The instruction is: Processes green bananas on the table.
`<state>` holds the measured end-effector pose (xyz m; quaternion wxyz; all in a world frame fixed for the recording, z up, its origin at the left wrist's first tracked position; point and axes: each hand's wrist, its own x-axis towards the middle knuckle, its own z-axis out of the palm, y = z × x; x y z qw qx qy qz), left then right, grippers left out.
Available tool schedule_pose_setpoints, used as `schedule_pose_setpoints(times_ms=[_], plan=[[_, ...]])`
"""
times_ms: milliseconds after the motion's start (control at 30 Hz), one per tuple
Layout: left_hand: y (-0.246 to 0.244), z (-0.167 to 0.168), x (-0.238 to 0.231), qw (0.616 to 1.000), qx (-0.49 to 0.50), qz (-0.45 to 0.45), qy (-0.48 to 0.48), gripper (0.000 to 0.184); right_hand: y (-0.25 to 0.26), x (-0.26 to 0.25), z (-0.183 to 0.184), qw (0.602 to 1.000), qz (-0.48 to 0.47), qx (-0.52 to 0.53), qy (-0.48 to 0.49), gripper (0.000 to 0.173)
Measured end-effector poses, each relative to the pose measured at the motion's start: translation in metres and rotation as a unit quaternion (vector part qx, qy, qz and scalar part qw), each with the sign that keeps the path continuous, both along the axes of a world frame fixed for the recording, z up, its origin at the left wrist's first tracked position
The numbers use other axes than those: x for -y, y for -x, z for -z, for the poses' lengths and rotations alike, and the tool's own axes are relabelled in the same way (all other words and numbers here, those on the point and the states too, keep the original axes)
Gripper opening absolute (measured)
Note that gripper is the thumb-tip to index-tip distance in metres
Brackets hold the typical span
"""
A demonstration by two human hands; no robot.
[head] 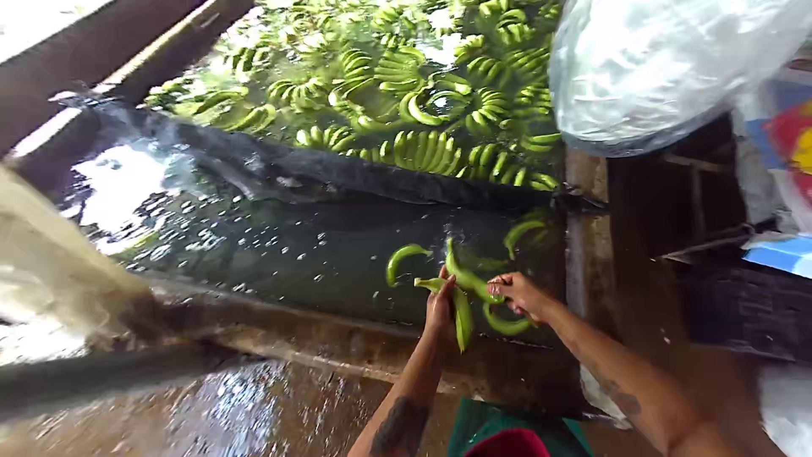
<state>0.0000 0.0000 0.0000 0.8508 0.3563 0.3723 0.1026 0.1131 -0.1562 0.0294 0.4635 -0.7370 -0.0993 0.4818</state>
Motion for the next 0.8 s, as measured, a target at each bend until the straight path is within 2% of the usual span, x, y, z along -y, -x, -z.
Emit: schedule_pose_setpoints(times_ms=[133,200,267,333,400,467,500,567,633,700,800], plan=[[-0.044,-0.02,0.063,0.985,0.091,0.148,0.022,0.04,0.034,0.098,-0.03,0.979,0.07,0.19,-0.008,0.045],[-0.061,-0.042,0.103,0.964,0.101,0.246,0.019,0.037,0.038,0.15,-0.041,0.946,0.151,0.285,-0.014,0.041],[-0.07,-0.06,0.148,0.926,0.12,0.358,0.011,0.037,0.042,0.198,-0.062,0.908,0.244,0.338,-0.042,0.035],[-0.074,-0.074,0.197,0.87,0.16,0.466,0.012,0.041,0.051,0.244,-0.096,0.875,0.307,0.373,-0.028,0.045],[-0.072,-0.084,0.25,0.809,0.19,0.555,0.034,0.057,0.066,0.293,-0.115,0.827,0.349,0.44,-0.006,0.051],[-0.064,-0.092,0.303,0.753,0.19,0.626,0.074,0.087,0.09,0.344,-0.125,0.768,0.363,0.526,0.036,0.038],[-0.057,-0.095,0.331,0.73,0.188,0.651,0.094,0.09,0.104,0.371,-0.126,0.726,0.371,0.576,0.062,0.029],[-0.041,-0.096,0.384,0.676,0.182,0.701,0.136,0.076,0.138,0.424,-0.123,0.654,0.381,0.645,0.102,0.02],[-0.024,-0.09,0.44,0.596,0.176,0.757,0.2,0.058,0.175,0.478,-0.12,0.606,0.398,0.674,0.141,0.019],[0.001,-0.084,0.498,0.524,0.154,0.795,0.265,0.049,0.213,0.531,-0.112,0.563,0.415,0.69,0.185,0.02],[0.041,-0.079,0.586,0.464,0.11,0.823,0.31,0.049,0.266,0.617,-0.097,0.528,0.423,0.7,0.229,0.022]])
